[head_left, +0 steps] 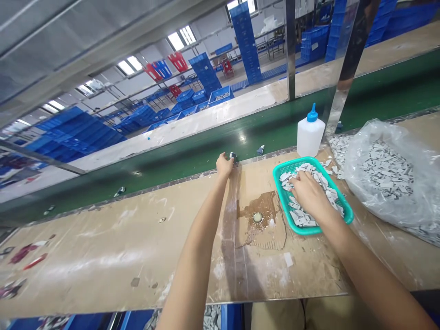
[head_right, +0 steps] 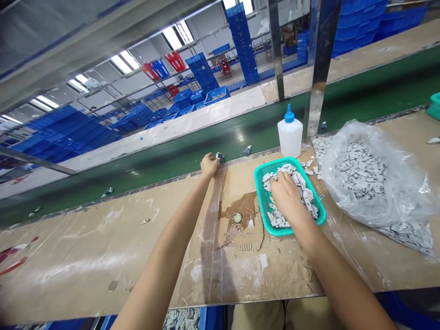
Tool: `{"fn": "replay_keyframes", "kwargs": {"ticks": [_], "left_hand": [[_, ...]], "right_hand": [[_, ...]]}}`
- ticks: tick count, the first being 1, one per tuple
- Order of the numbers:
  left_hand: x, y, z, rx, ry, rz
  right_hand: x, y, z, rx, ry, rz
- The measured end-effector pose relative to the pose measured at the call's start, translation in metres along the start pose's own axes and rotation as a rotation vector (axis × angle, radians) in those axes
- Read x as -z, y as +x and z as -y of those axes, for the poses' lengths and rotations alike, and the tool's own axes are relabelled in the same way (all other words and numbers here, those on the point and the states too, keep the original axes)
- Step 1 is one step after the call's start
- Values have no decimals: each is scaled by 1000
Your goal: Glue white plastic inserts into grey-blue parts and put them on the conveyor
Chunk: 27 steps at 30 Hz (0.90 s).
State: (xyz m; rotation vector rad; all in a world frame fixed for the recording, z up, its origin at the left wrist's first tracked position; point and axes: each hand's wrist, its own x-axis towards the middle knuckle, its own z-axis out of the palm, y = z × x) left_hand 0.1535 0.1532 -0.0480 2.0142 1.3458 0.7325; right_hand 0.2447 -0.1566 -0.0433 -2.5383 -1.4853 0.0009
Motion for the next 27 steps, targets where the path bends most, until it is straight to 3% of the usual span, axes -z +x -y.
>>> {"fn": "replay_keyframes", "kwargs": {"ticks": [8,13,21,24,27], "left_hand": [[-64,-16,-40,-296,150,110],[-79,-22,-47,-280,134,197],[-52,-38,-48,-178,-164,136],[-30,-64,-43,-113,-309,198],[-1,-101,-30,44,-684,403]], "right_hand": [[5,0,4,40,18,24],[10,-1,5,57,83,26],[9,2,-2,8,318,-81],[11,3,-6,-93,753,-74],[17,2,-8,-174,1226,-1]]}}
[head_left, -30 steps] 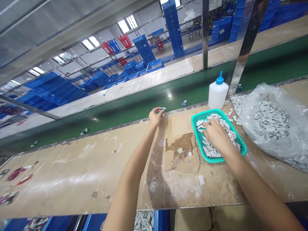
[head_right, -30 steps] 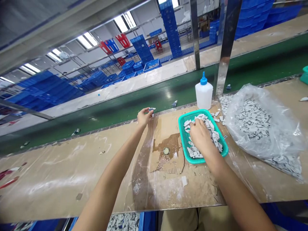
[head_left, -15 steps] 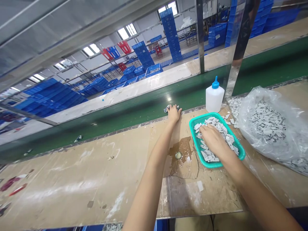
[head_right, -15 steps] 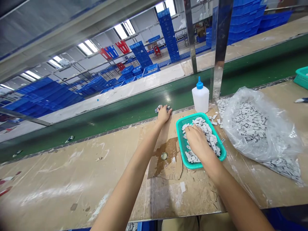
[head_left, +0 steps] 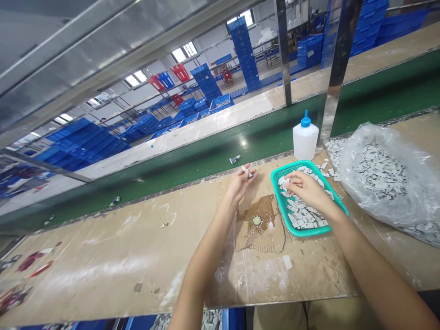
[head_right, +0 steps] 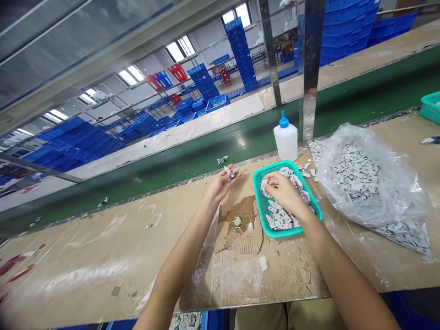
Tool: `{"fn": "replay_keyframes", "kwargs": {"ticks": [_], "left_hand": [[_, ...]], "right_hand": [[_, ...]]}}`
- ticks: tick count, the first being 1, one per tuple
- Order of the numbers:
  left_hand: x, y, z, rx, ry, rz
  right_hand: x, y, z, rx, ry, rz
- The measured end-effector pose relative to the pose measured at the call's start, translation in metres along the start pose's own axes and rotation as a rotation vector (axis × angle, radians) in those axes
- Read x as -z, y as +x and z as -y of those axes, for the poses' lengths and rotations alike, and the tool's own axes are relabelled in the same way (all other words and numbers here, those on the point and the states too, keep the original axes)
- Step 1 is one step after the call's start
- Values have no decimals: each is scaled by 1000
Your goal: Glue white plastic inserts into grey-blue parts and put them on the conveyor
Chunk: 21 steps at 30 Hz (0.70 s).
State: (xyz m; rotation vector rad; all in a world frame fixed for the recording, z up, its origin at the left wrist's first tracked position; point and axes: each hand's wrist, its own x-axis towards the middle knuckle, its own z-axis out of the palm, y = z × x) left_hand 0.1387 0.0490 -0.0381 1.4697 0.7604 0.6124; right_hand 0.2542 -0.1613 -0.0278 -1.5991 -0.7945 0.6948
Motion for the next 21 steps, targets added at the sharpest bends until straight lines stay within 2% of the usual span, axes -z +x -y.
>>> {"fn": "replay_keyframes", "kwargs": {"ticks": [3,7,11,16,18,21], "left_hand": [[18,-45,5,175,-398,142],[37,-81,18,246,-475,123],[46,-93,28,266,-552,84],[49,-95,30,312,-667,79],[50,-95,29,316,-699,82],[51,-96,29,299,-744,80]], "right_hand": [[3,-3,7,-46,227,52],[6,-8,15,4,294,91],[-1,-15,20,-5,249,174],[-32,-30,19,20,108,372],[-47,-36,18,75,-33,370],[-63,-42,17,295,-316,271]]}}
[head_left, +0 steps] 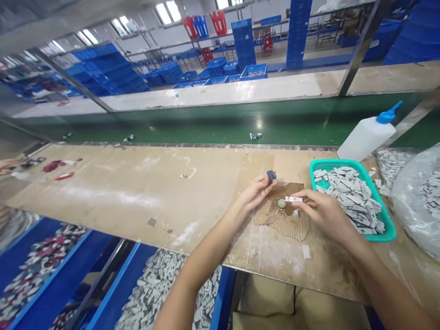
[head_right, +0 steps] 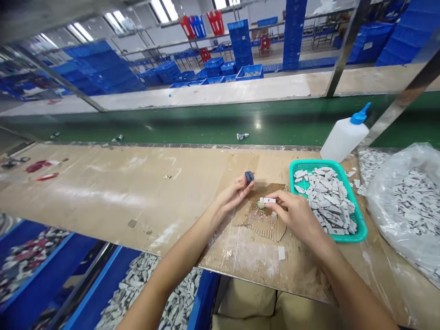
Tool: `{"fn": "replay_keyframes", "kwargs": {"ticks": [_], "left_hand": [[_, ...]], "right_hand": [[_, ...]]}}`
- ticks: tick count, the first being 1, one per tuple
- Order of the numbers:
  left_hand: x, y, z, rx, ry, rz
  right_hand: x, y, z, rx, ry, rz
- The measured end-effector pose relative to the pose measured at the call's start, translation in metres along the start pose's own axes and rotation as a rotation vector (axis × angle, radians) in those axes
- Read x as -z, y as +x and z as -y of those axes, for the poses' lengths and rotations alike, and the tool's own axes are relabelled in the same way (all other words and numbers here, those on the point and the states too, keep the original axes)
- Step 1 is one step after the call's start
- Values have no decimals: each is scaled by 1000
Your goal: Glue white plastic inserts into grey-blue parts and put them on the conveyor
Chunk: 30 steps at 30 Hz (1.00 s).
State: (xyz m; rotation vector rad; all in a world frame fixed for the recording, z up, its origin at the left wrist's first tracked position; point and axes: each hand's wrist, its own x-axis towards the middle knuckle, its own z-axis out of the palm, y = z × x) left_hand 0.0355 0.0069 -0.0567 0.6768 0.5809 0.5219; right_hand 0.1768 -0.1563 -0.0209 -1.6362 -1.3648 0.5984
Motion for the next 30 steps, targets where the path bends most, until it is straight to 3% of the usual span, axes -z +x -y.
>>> {"fn": "replay_keyframes", "kwargs": {"ticks": [3,11,18,21,26,30], "left_hand": [[1,-1,-1,-7,-15,41],[6,4,2,-98,-4,120],[9,9,5,-106,1,132],[12,12,5,-128,15,106],[14,12,5,-180,63,80],[12,11,4,-188,107,60]], "right_hand": [[-9,0,4,127,-224,-82],[-21,4,3,-186,-104,28],[-25,3,2,-179,-239,29],[-25,2,0,-131,-297,29],[-27,3,-3,136,-589,-34],[-30,4,-6,242,-643,-19]]}}
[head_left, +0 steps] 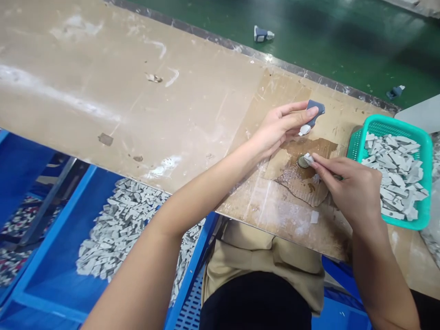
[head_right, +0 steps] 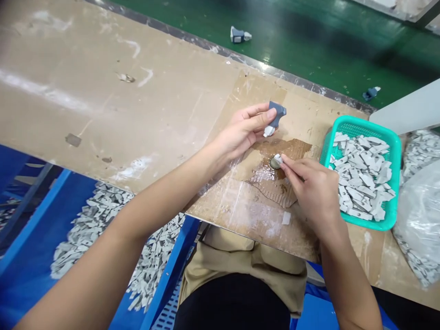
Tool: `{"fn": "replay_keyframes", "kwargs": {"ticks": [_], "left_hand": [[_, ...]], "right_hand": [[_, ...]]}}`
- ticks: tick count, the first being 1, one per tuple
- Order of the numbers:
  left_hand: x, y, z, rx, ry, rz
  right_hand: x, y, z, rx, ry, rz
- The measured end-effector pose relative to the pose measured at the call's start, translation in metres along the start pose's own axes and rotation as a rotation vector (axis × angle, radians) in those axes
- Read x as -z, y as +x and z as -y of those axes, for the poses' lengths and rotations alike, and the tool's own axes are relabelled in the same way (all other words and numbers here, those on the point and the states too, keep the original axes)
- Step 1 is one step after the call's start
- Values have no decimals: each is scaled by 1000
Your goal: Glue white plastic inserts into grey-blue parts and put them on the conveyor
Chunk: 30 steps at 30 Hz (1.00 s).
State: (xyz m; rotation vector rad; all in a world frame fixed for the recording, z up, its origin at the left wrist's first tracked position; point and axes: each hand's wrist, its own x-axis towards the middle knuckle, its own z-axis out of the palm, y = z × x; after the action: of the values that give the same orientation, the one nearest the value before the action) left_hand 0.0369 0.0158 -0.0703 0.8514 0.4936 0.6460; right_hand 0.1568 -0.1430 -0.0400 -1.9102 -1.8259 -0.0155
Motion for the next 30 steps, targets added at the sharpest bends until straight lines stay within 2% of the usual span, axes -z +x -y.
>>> {"fn": "replay_keyframes", "kwargs": {"ticks": [10,14,20,24,30], "left_hand": [[-2,-5,-4,5,-40,63],[-3,-6,-5,30,-34,53],[-4,-8,-6,17,-2,112],[-6,-9,-6,34,-1,81],[-3,-9,-4,-7,93,56]], "right_hand": [[-3,0,1,75,-43,13],[-2,0,3,79,-63,32],[-2,-1,3,77,-88,39],[-2,-1,3,45,-81,40],[4,-2,6,-70,11,-92]]}}
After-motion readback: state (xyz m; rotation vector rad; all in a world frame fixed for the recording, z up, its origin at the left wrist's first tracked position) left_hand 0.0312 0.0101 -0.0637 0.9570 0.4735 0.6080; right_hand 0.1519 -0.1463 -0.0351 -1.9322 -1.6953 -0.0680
